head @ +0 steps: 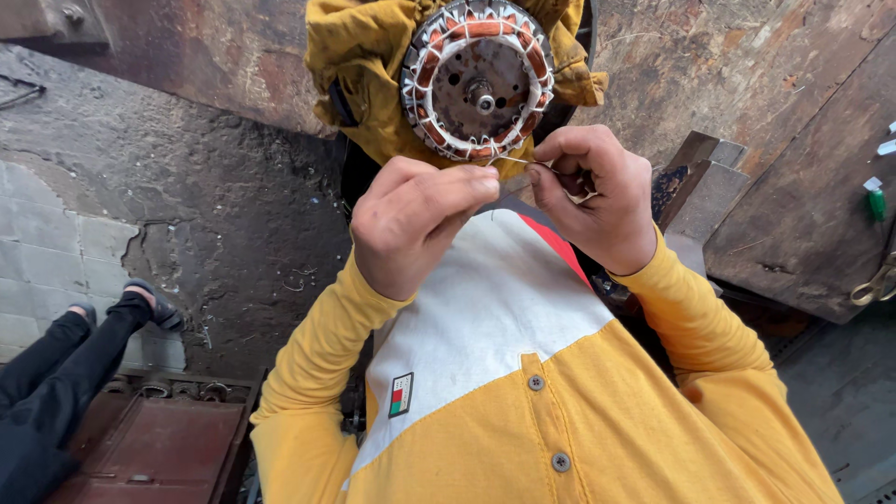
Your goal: The person winds copper wire around a motor armature, trims excess wire with scissors, and secures the windings with white string. The person uses a screwdriver to adjust the coil and continues winding and tying the wire.
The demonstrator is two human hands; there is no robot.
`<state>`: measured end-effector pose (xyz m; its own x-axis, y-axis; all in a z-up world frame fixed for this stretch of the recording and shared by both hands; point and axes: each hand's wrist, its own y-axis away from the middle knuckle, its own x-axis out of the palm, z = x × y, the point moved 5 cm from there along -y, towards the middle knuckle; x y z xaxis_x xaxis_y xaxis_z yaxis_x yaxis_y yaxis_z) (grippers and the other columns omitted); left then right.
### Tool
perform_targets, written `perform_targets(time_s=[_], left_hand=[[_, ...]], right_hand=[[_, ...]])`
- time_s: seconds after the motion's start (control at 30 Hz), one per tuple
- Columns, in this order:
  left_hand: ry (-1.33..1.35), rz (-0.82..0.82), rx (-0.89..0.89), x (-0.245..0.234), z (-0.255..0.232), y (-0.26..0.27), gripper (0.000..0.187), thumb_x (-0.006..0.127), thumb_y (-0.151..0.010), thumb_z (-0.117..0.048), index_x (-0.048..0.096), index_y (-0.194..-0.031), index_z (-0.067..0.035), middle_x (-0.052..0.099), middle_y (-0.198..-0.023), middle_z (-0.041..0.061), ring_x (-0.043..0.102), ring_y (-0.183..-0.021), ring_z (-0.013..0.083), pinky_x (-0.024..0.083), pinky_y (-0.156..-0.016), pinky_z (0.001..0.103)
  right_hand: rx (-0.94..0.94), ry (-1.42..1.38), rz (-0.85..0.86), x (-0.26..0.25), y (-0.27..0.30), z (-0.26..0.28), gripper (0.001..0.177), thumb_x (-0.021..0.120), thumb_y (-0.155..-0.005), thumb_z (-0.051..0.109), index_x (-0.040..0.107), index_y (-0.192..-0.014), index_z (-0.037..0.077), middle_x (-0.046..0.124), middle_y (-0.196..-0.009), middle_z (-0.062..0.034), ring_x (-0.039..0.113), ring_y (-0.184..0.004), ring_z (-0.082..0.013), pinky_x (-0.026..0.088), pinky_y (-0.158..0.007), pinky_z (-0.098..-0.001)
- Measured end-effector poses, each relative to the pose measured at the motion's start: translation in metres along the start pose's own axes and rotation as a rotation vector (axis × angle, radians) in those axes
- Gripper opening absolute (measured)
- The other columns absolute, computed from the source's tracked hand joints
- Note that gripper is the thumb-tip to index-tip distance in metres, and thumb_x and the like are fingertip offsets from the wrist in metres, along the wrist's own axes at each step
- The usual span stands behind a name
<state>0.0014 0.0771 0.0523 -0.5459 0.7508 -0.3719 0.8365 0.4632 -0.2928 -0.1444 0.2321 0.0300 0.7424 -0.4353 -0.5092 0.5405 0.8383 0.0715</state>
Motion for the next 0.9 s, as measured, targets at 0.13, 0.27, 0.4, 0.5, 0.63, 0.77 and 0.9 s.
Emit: perform_targets(time_s=[0.13, 0.27, 0.4, 0.5, 0.63, 0.77, 0.9], left_hand=[[-0.151, -0.074, 0.010, 0.002, -0.010, 0.005, 0.031, 0.087, -0.091, -0.002, 0.071, -0.117, -0.011, 0.073, -0.115, 0.000, 0.066, -0.094, 0.0193, 0.057, -0.080, 0.029], [-0.395, -0.089, -0.035, 0.004, -0.022, 0.005, 0.028, 0.086, -0.096, -0.009, 0.071, -0.120, -0.009, 0.069, -0.110, 0.003, 0.065, -0.094, 0.0213, 0.056, -0.079, 0.033], [-0.641, -0.036, -0.107, 0.011, -0.038, 0.008, 0.021, 0.078, -0.102, -0.014, 0.071, -0.121, -0.009, 0.066, -0.109, 0.004, 0.065, -0.096, 0.0221, 0.056, -0.080, 0.033], [-0.655, -0.001, -0.172, 0.011, -0.035, 0.009, 0.014, 0.078, -0.102, -0.018, 0.071, -0.111, -0.010, 0.068, -0.103, 0.002, 0.064, -0.087, 0.0214, 0.054, -0.073, 0.034], [-0.297, 0.024, -0.149, 0.010, -0.020, 0.004, 0.013, 0.075, -0.107, -0.016, 0.070, -0.118, -0.012, 0.068, -0.109, 0.000, 0.067, -0.095, 0.0192, 0.055, -0.081, 0.031], [-0.417, 0.019, 0.051, 0.016, -0.021, -0.003, 0.024, 0.076, -0.100, -0.012, 0.074, -0.123, -0.010, 0.067, -0.114, 0.000, 0.064, -0.093, 0.0188, 0.052, -0.082, 0.034], [-0.616, 0.087, 0.209, 0.013, -0.027, -0.005, 0.037, 0.074, -0.088, -0.014, 0.076, -0.125, -0.009, 0.069, -0.115, -0.003, 0.059, -0.088, 0.0156, 0.050, -0.080, 0.033]], right_hand=[[-0.041, 0.019, 0.030, -0.003, -0.003, 0.004, 0.019, 0.076, -0.100, -0.003, 0.064, -0.113, 0.003, 0.061, -0.089, -0.0042, 0.056, -0.071, -0.0069, 0.046, -0.064, -0.0230], [-0.050, 0.032, 0.032, -0.004, -0.003, 0.007, 0.019, 0.077, -0.099, -0.003, 0.066, -0.114, 0.003, 0.064, -0.090, -0.0050, 0.058, -0.070, -0.0093, 0.048, -0.064, -0.0244], [-0.114, 0.046, 0.035, -0.005, -0.003, 0.012, 0.020, 0.076, -0.100, -0.004, 0.068, -0.117, 0.004, 0.066, -0.096, -0.0067, 0.065, -0.076, -0.0110, 0.051, -0.067, -0.0256], [-0.150, 0.062, 0.033, -0.006, -0.003, 0.014, 0.022, 0.076, -0.098, -0.005, 0.069, -0.117, 0.004, 0.067, -0.096, -0.0079, 0.064, -0.076, -0.0144, 0.052, -0.067, -0.0276], [-0.241, 0.099, 0.046, -0.003, -0.005, 0.023, 0.027, 0.077, -0.093, -0.007, 0.070, -0.117, 0.004, 0.066, -0.090, -0.0082, 0.063, -0.077, -0.0209, 0.051, -0.069, -0.0330], [-0.264, 0.110, 0.061, -0.002, -0.007, 0.031, 0.026, 0.078, -0.090, -0.005, 0.069, -0.112, 0.004, 0.063, -0.086, -0.0091, 0.061, -0.076, -0.0260, 0.048, -0.068, -0.0373], [-0.216, 0.089, 0.071, -0.003, -0.006, 0.033, 0.023, 0.077, -0.090, -0.003, 0.066, -0.108, 0.005, 0.064, -0.088, -0.0095, 0.062, -0.075, -0.0238, 0.050, -0.067, -0.0350]])
